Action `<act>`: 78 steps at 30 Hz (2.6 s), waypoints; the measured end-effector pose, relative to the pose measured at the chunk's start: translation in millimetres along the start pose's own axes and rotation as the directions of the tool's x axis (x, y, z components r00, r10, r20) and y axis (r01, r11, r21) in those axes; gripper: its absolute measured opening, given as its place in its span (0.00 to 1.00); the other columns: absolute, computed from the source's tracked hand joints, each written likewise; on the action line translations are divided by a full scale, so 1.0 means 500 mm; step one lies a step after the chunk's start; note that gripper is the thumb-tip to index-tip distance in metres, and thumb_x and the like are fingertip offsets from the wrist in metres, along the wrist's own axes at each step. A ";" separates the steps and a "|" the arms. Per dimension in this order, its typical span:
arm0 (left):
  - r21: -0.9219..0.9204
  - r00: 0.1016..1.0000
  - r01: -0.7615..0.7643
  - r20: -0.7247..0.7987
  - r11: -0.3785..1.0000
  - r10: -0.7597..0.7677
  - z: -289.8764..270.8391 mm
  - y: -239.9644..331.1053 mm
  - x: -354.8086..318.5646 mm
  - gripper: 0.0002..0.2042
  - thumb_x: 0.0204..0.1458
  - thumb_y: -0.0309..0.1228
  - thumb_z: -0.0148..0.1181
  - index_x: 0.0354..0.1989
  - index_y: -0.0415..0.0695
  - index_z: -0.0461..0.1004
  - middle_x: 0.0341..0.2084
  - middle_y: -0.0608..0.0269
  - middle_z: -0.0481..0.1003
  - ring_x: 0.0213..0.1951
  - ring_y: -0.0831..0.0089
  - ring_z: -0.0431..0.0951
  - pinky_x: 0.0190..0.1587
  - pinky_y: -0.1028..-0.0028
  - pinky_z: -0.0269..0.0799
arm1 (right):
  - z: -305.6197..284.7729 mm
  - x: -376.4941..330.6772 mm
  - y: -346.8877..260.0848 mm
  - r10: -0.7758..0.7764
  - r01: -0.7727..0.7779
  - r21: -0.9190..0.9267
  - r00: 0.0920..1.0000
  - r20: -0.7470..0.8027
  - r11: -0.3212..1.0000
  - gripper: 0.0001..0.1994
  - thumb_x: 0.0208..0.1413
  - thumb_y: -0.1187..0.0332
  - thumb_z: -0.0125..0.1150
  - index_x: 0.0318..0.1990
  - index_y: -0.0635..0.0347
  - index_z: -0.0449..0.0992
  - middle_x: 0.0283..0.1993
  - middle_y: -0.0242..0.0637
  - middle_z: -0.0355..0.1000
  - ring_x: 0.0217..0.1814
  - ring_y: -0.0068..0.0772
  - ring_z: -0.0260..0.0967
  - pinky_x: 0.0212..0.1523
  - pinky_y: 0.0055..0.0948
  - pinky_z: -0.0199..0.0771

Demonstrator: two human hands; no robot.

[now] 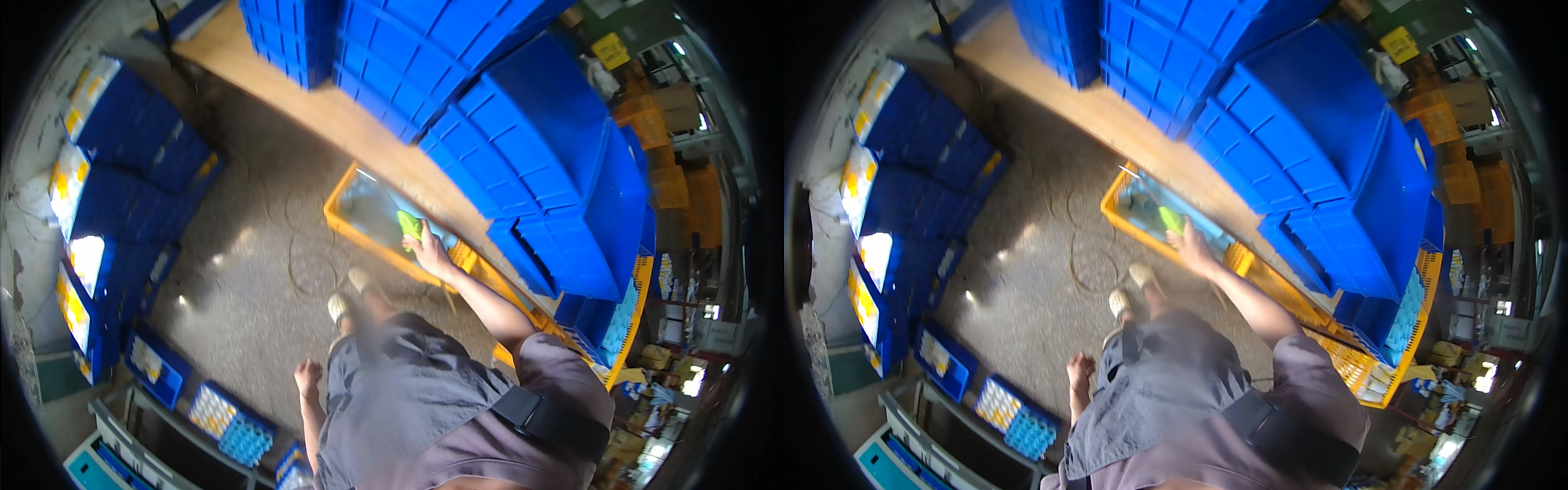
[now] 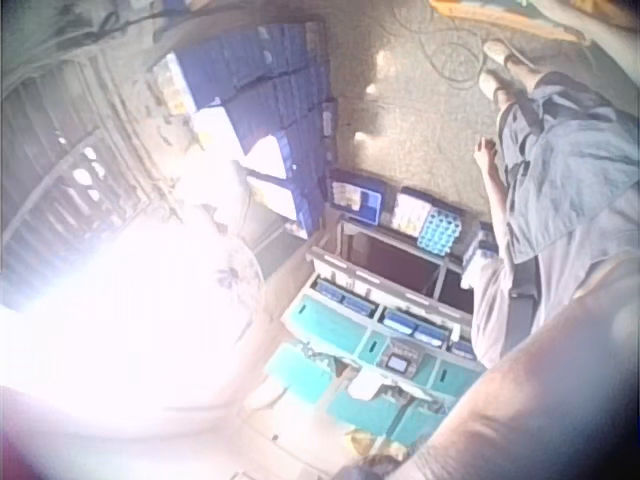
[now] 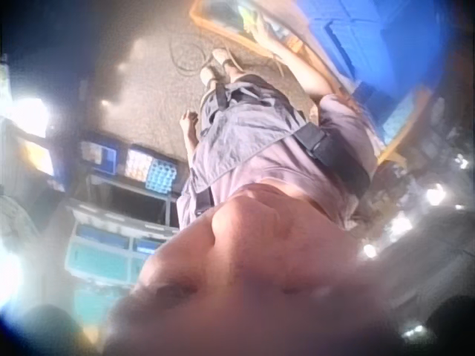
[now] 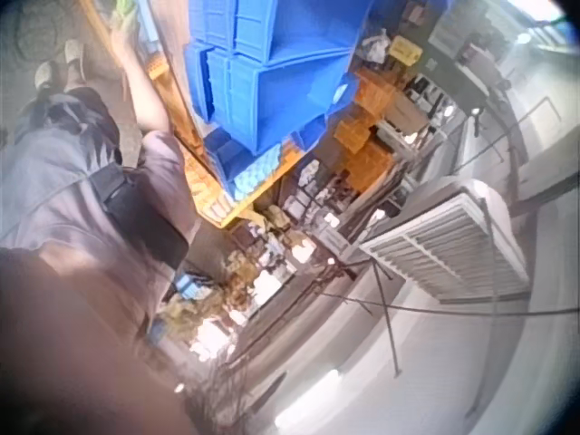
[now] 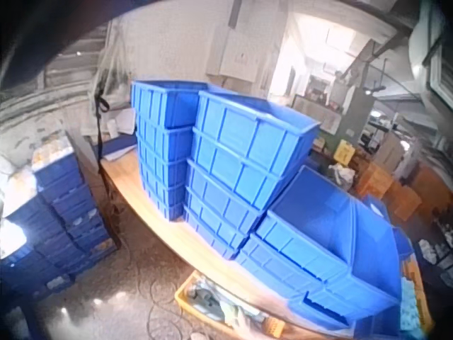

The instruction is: The person uses a green handheld tool to scrape or clean the inside of small plastic cups arranged in blue trays, then places the cups into trays and stacks them. The person also uses a long flexible tube to blow air into the cups to remove debris, repeating the process across multiple trays.

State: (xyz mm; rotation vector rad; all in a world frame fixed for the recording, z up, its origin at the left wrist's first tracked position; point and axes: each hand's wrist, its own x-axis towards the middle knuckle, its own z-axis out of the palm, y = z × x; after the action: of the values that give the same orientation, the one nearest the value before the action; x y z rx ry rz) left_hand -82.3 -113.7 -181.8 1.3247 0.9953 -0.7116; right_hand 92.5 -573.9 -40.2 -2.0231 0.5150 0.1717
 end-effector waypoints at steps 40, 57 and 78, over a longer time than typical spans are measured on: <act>0.632 0.925 0.372 -0.311 0.680 -0.218 0.380 -0.517 -0.303 0.28 0.53 0.44 0.61 0.60 0.43 0.66 0.52 0.48 0.68 0.55 0.49 0.69 0.58 0.57 0.65 | 0.188 0.201 1.063 0.500 -0.164 -0.815 0.849 0.171 0.557 0.24 0.52 0.70 0.63 0.57 0.67 0.67 0.60 0.55 0.63 0.62 0.56 0.63 0.62 0.43 0.66; 0.523 0.936 -0.108 -0.232 0.845 0.264 0.351 -0.451 -0.231 0.22 0.54 0.34 0.63 0.52 0.32 0.71 0.47 0.43 0.73 0.49 0.51 0.75 0.53 0.63 0.70 | -0.010 0.017 0.694 0.132 0.002 -0.442 0.953 0.272 0.897 0.32 0.37 0.55 0.72 0.50 0.66 0.71 0.45 0.54 0.76 0.49 0.52 0.74 0.50 0.42 0.73; -0.256 0.087 -0.878 0.745 0.405 0.661 0.671 -0.225 -0.755 0.22 0.45 0.19 0.67 0.51 0.37 0.70 0.45 0.57 0.74 0.44 0.68 0.75 0.50 0.67 0.72 | -0.199 -0.913 0.238 -0.170 0.203 0.000 0.816 -0.553 0.979 0.20 0.56 0.66 0.61 0.54 0.63 0.70 0.51 0.48 0.71 0.56 0.48 0.68 0.56 0.40 0.66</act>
State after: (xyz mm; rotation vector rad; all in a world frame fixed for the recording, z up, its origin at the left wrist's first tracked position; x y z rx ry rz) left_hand -284.9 -502.9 92.2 1.3221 -0.6432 -0.4270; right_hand -378.2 -578.6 64.1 -2.0388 0.6605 -0.5648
